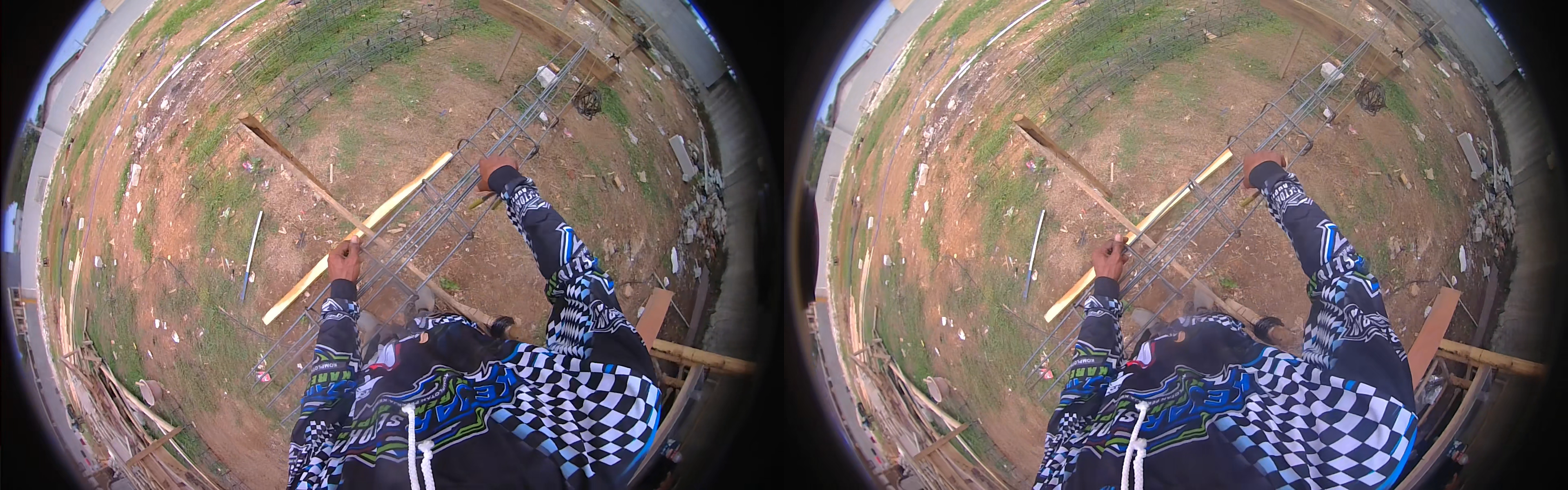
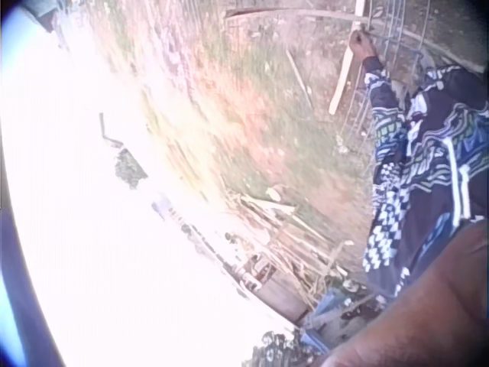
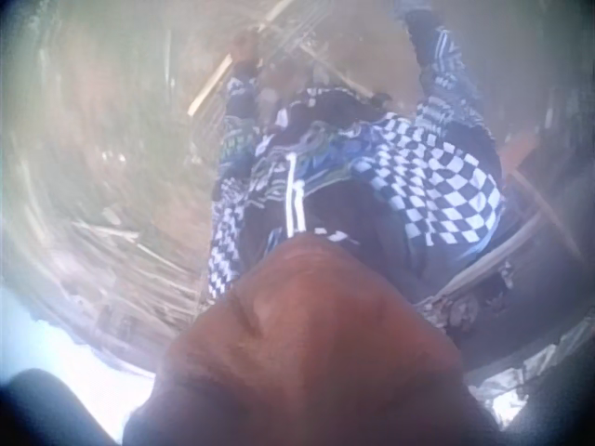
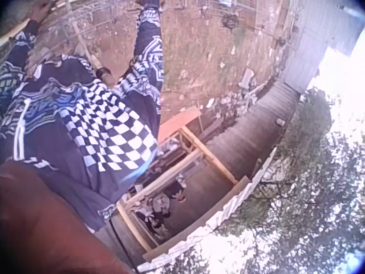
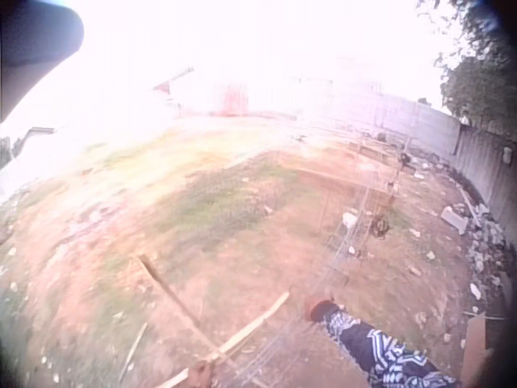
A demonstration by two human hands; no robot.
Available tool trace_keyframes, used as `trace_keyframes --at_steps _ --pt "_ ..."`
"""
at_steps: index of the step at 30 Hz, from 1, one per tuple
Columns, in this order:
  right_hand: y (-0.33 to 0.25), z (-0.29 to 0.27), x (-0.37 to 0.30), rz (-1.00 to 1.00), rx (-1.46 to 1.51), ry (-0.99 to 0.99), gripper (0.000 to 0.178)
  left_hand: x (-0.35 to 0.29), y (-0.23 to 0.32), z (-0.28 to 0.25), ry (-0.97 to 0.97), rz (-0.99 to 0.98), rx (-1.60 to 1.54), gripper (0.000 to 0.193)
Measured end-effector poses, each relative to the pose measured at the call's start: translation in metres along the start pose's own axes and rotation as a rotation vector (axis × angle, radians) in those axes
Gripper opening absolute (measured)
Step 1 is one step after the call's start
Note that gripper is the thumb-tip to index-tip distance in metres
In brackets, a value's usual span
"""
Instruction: The person assembles a rebar cage by tying intersecting steel bars with wire using pliers. They repeatedly bend and twist wire ties to secure the grid, then lift and reposition the assembled cage on wooden supports.
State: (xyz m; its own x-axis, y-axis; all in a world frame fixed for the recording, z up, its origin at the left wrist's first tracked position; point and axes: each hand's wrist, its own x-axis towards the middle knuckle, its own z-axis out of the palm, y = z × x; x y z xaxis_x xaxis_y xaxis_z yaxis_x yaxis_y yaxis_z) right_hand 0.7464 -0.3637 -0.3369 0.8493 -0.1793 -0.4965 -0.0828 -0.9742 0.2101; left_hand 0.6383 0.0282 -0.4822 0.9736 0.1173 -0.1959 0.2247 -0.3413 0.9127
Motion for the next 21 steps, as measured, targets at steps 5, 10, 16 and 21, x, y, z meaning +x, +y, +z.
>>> trace_keyframes --at_steps 5,10,16,21 --pt "0.052 0.073 0.031 -0.413 -0.386 -0.059 0.042 -0.004 0.032 -0.004 -0.112 -0.181 -0.194 0.052" --pt "0.095 -0.059 -0.042 -0.280 0.435 -0.038 0.022 -0.014 0.032 -0.019 -0.093 -0.235 -0.258 0.052" --pt "0.110 -0.118 -0.127 -0.684 1.370 0.200 0.050 -0.015 0.040 -0.017 -0.076 -0.230 -0.282 0.048" --pt "-0.038 -0.106 -0.081 -0.961 2.173 0.086 0.056 -0.017 0.038 -0.018 -0.026 -0.227 -0.322 0.047"
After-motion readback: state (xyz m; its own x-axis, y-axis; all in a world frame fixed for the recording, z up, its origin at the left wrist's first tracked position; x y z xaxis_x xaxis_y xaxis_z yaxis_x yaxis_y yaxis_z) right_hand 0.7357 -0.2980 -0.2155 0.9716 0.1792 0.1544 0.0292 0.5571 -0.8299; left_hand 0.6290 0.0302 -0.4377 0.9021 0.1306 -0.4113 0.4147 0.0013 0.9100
